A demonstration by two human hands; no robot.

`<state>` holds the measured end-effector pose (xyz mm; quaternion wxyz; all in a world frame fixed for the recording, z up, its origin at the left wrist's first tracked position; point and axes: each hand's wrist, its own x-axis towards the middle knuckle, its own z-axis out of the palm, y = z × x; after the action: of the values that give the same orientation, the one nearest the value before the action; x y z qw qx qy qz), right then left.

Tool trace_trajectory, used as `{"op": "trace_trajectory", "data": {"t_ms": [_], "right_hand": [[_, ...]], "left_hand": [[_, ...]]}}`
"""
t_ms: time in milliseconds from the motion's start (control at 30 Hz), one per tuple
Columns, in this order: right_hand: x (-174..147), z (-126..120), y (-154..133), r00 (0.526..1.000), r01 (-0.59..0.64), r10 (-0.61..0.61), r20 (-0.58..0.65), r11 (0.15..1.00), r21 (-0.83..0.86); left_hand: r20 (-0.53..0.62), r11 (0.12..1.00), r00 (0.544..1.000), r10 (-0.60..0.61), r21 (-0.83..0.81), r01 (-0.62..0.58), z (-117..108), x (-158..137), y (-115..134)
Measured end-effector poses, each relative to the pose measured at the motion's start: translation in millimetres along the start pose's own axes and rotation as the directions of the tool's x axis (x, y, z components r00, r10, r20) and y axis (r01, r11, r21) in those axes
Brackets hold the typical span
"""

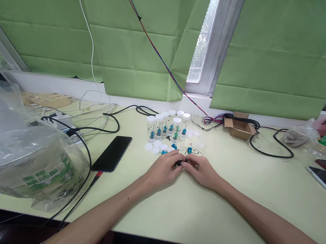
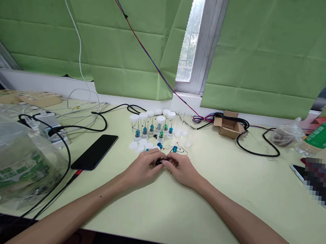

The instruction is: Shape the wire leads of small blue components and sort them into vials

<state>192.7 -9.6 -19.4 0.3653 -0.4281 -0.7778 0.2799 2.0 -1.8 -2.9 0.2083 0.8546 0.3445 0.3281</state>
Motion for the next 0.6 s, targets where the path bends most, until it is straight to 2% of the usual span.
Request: {"op": "trace_trajectory", "data": {"t_ms": [600], "right_hand": [[0.3,-0.6,-0.6,1.000,0.007,-0.007,-0.005,1.000,-0.011]], "left_hand": [[0.024,1.000,1.000,0.000,0.031,0.000,-1.9,-0.1,1.0]]}}
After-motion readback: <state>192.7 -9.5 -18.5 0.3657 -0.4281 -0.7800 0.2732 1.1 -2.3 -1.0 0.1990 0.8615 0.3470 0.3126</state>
